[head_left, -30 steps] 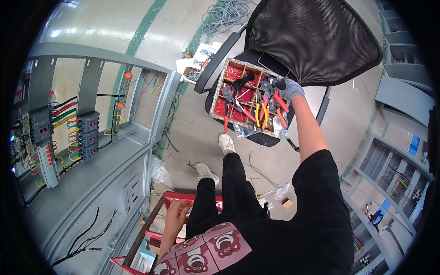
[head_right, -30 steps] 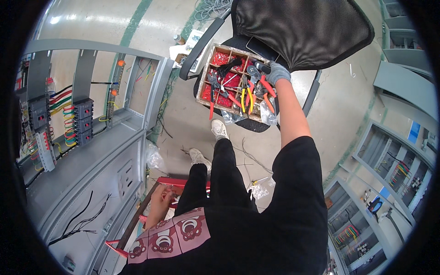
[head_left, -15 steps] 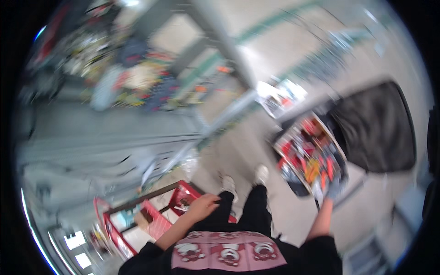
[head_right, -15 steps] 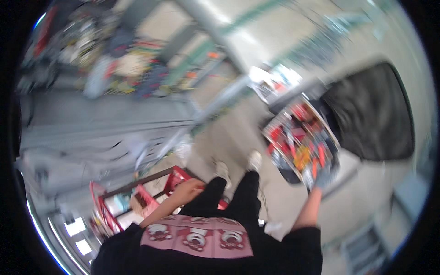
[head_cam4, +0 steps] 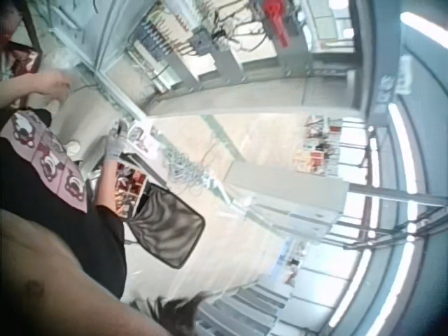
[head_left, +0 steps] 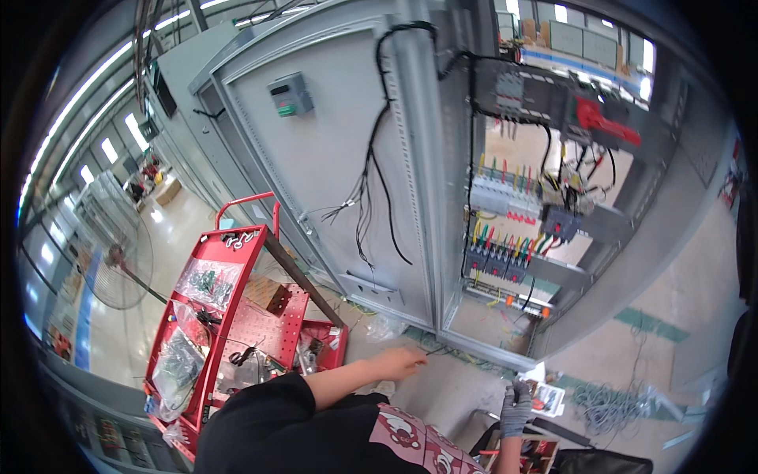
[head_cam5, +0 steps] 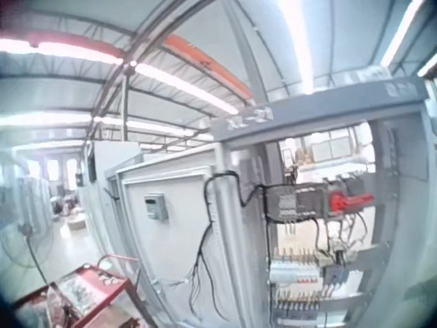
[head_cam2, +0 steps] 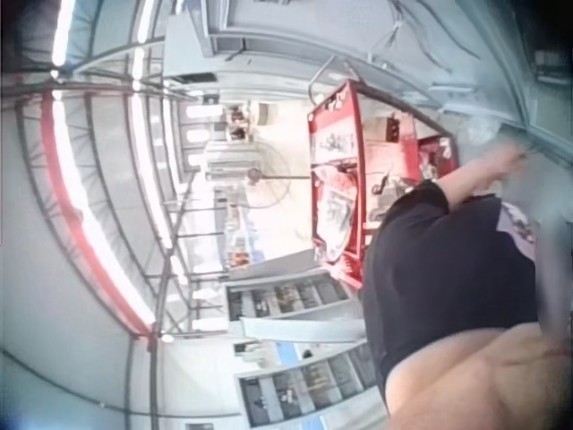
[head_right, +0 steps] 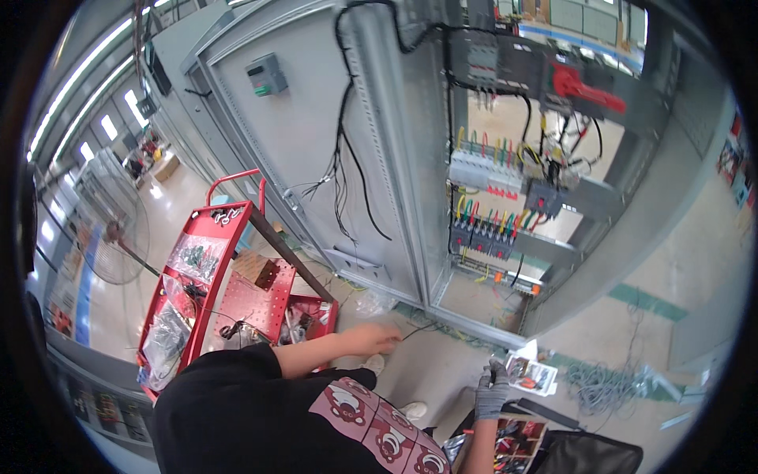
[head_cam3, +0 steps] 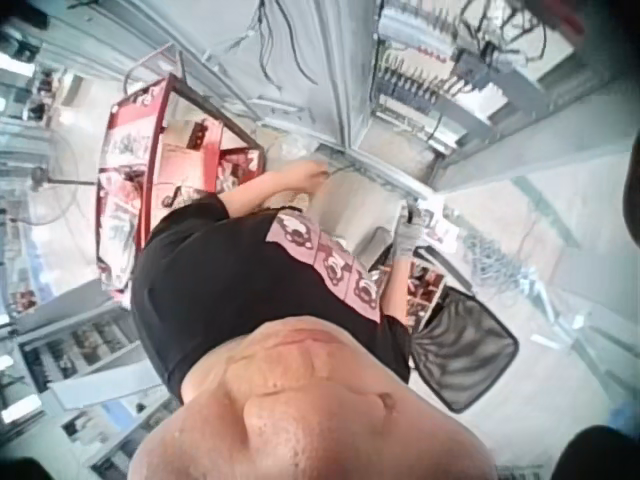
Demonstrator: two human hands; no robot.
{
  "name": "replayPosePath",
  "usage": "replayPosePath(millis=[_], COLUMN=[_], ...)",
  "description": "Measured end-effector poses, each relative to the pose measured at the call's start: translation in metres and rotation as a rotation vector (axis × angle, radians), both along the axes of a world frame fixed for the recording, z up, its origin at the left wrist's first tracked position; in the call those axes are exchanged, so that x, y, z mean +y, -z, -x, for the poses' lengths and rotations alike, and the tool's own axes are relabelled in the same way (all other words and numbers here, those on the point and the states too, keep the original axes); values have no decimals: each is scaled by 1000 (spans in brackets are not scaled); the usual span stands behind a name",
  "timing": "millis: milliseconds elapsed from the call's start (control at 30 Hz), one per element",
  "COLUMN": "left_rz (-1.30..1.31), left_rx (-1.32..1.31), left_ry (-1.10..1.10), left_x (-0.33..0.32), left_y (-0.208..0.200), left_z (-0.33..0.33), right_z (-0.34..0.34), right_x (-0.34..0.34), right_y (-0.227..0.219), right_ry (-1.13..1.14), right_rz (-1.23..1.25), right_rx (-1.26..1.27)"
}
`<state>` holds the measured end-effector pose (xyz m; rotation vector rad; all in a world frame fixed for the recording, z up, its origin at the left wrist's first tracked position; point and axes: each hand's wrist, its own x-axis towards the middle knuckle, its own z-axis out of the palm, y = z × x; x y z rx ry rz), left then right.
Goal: The person works inside an open electrical cabinet, using a power drill to fasten components and organizing wires with zip ties. They handle multiple colored wires, connect them to terminals, and secure bundles to the cabinet interior.
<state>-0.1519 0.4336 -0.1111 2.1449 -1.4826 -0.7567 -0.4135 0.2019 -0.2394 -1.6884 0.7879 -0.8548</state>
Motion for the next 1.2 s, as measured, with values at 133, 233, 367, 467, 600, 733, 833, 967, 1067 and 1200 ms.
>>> replayPosePath(millis=[133, 233, 367, 467, 600, 733, 833, 967, 1067, 1200], left_rz=[318, 614, 1024, 1091, 859, 950, 949, 1039, 972, 1048], left_rx=[-42, -188, -408, -529, -152, 16, -66, -121, -53, 184], left_ry=[-242, -372, -512, -501, -447, -272, -250, -228, -234, -250], left_x=[8, 11, -9, -30, -44, -39, -20, -8, -8, -15], left_y=[-40, -81, -164, -215, -231, -232, -238, -252, -253, -247], left_z=[-71, -138, -223, -253, -284, -299, -314, -318, -309, -301], right_z=[-71, -139, -241, -324, -420, -472, -481, -496, -483, -477], right_x=[-27, 12, 41, 72, 86, 81, 97, 85, 81, 68], right_y=[-46, -151, -225, -296, -350, -354, -374, -358, -360, -352], right_ry=[6, -88, -234, -355, -226, -218, -315, -317, -354, -449], right_rz=[-20, 148, 276, 170, 255, 201, 39, 295, 223, 137], right_rx=[-62, -80, -107, -192, -222, -328, -250, -327, -318, -301])
